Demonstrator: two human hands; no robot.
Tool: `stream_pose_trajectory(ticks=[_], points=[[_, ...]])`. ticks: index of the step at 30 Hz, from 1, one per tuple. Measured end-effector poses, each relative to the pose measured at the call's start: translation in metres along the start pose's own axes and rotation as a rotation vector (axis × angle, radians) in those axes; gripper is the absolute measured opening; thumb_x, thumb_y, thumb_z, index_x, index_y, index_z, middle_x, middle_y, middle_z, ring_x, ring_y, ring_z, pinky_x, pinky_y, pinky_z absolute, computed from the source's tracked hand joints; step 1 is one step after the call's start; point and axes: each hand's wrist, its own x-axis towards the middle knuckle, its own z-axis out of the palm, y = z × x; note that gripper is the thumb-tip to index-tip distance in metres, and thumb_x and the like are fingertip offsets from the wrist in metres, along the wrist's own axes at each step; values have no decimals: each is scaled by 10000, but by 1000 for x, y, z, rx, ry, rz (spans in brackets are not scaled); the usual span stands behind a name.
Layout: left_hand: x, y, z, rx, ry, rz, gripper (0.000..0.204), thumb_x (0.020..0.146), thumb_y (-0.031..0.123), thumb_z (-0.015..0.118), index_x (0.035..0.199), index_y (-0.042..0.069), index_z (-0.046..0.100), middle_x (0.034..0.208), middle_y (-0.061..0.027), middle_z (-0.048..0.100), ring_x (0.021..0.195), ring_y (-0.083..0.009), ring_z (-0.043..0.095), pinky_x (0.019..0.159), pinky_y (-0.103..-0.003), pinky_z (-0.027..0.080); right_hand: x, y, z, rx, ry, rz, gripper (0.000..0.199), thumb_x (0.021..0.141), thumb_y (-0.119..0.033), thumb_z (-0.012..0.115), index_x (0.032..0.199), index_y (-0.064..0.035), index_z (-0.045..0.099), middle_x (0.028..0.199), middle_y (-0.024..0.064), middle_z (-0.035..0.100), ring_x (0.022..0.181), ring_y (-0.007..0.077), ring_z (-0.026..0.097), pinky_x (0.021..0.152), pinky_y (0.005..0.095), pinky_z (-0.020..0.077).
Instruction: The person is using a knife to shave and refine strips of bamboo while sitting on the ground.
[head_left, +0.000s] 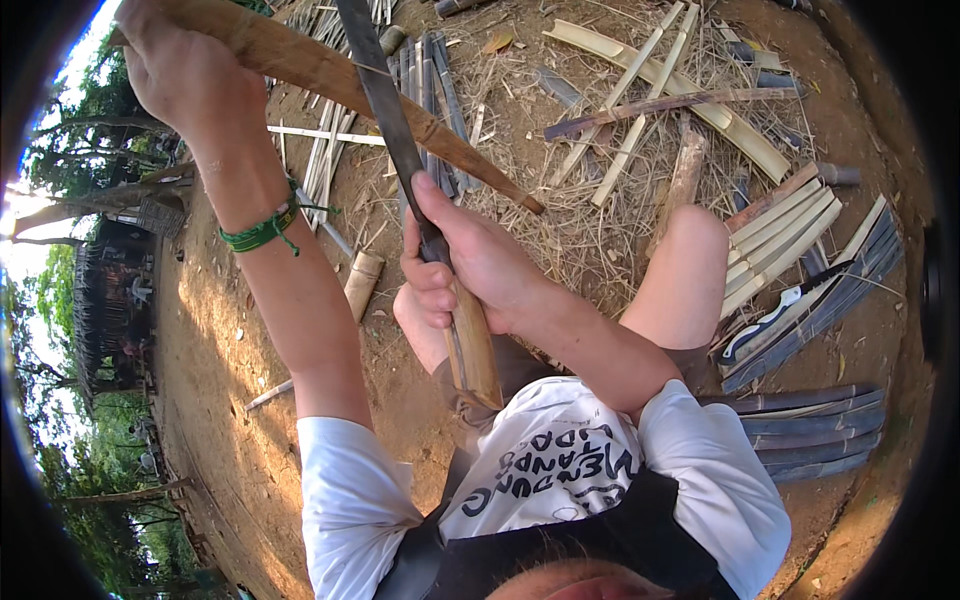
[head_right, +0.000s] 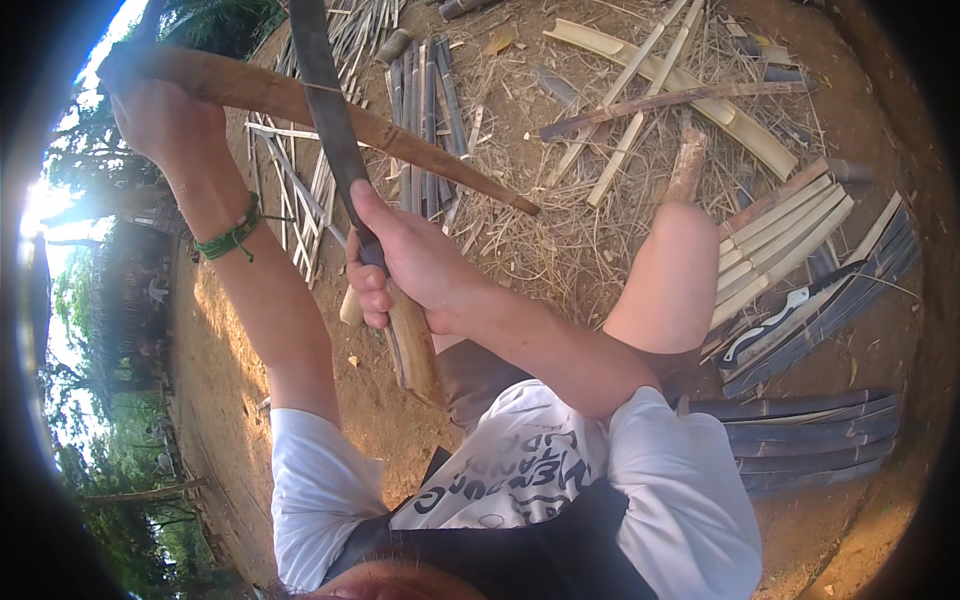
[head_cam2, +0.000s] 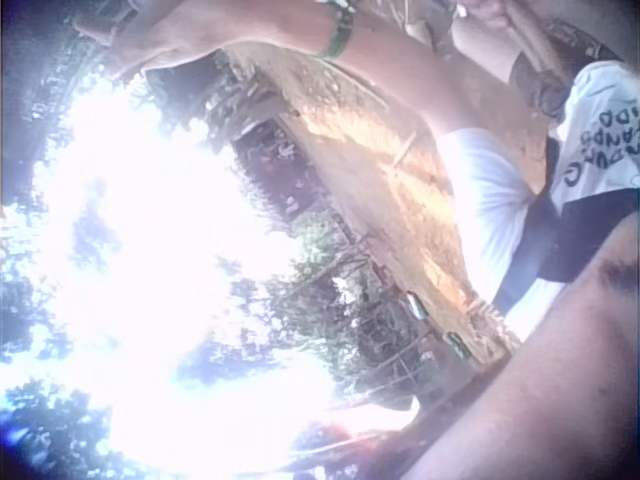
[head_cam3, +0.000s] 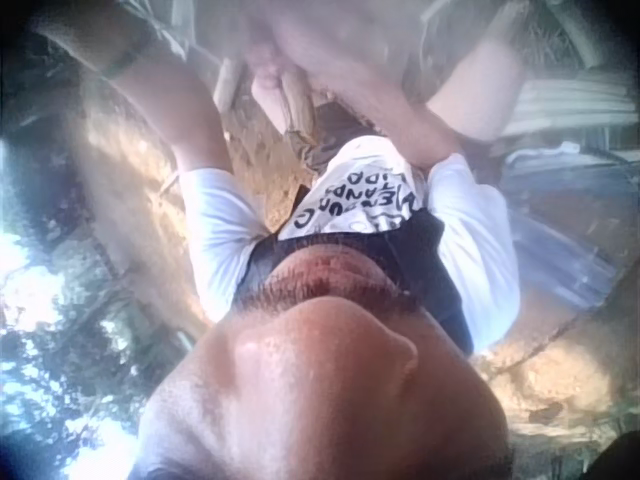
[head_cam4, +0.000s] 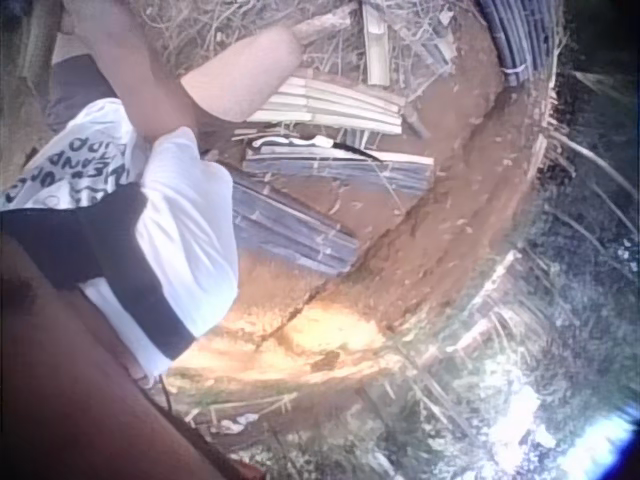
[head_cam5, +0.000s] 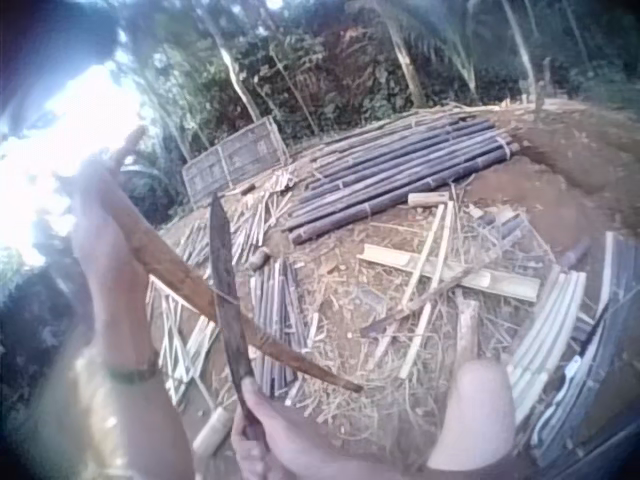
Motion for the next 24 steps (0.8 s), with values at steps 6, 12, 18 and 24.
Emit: stream_pose_trajectory(ticks=[6,12,18,24], points=[[0,1,0,-57,-23,-23,339,1083,316,392,1168,44,576,1227,-151,636,1171,-211,537,1058,-353,365,12,18,-72,224,312,34,480,993,-609,481,843,-153,469,557,-53,388,445,91,395,460,299,394],[-3,5,14,-105,-99,-22,360,1091,321,378,1215,46,575,1290,-155,625,1225,-208,517,1103,-348,333,-10,-1,-17,196,200,34,480,998,-603,475,835,-156,540,547,-64,381,433,80,408,432,285,393],[6,-4,10,37,-63,21,317,1058,258,384,1160,28,578,1194,-152,622,1119,-213,538,993,-339,384,-5,-36,50,292,-182,15,505,1019,-596,420,859,-150,595,555,-58,393,415,87,426,419,287,433],[18,-29,8,380,32,138,249,1005,162,401,1055,0,583,1018,-145,624,934,-221,580,806,-330,476,-4,-37,42,185,-100,-78,482,1022,-570,444,858,-131,557,564,-38,409,436,107,440,442,306,436]])
